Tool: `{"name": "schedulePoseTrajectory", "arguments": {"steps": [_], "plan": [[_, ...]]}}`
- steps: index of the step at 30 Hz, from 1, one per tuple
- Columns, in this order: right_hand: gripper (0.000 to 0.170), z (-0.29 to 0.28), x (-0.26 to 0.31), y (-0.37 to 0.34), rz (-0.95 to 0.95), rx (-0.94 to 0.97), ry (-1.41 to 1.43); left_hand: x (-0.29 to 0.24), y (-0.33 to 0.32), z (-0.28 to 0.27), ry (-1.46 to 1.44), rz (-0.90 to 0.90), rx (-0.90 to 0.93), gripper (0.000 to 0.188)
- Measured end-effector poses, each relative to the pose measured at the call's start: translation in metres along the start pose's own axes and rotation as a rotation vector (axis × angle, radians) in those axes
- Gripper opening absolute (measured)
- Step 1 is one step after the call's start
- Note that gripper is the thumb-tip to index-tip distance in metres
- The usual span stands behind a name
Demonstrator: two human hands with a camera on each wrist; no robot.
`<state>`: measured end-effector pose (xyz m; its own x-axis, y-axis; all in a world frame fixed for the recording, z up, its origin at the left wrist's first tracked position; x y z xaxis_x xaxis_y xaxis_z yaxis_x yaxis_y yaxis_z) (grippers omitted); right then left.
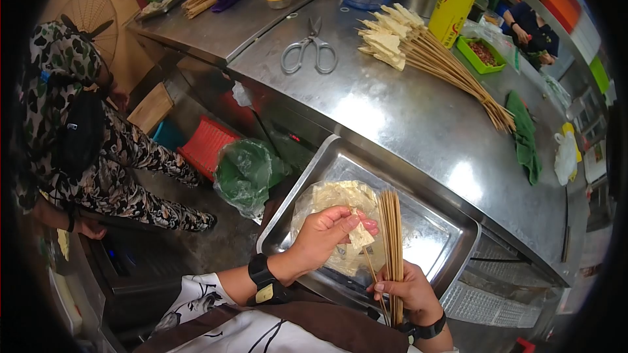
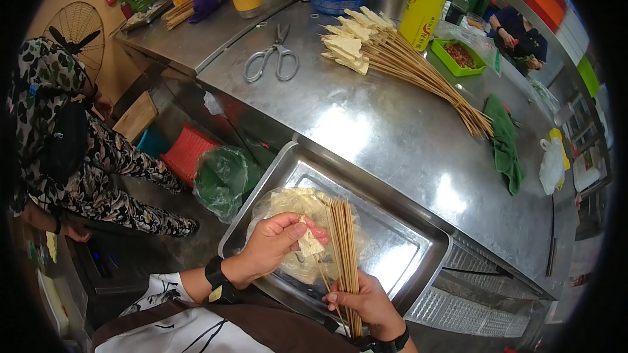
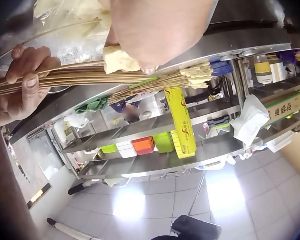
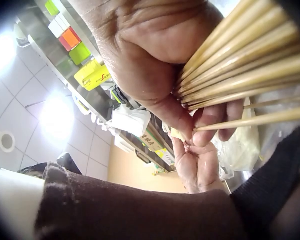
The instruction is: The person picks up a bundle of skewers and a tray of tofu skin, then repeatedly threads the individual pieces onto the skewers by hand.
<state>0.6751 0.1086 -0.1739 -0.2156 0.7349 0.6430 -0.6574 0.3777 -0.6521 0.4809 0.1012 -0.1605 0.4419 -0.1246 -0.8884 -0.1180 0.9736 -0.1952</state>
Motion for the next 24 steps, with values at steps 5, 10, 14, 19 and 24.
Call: {"name": "schedulePoseTrajectory", "arguments": {"steps": [5,10,14,19,24], "plan": [[0.014,0.000,0.003,-0.003,0.001,-0.010,0.001,0.003,0.004,-0.003,-0.095,0.013,0.018,0.021],[0.018,0.008,0.010,-0.009,-0.037,-0.035,0.091,-0.004,0.011,-0.008,0.063,-0.009,0.026,0.022],[0.017,-0.009,0.008,-0.010,-0.098,-0.134,-0.093,-0.006,0.015,-0.006,0.119,0.014,0.042,0.022],[0.012,-0.004,0.010,-0.015,-0.034,0.075,0.218,-0.014,0.015,-0.020,0.207,0.194,-0.096,0.015],[0.014,-0.010,0.014,-0.015,-0.020,0.022,0.233,-0.030,0.003,-0.010,1.020,0.479,0.388,0.010]]}}
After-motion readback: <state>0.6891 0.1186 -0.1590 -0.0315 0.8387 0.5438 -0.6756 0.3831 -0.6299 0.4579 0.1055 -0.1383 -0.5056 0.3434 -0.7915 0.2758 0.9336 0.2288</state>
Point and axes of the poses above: each hand's wrist, its own y-axis towards the middle knuckle, its own z-axis out of the palm, x = y × z, the point moved 5 cm from there along y, towards the middle knuckle, and after that the axes turned 9 degrees about z, right-handed, at the moved point
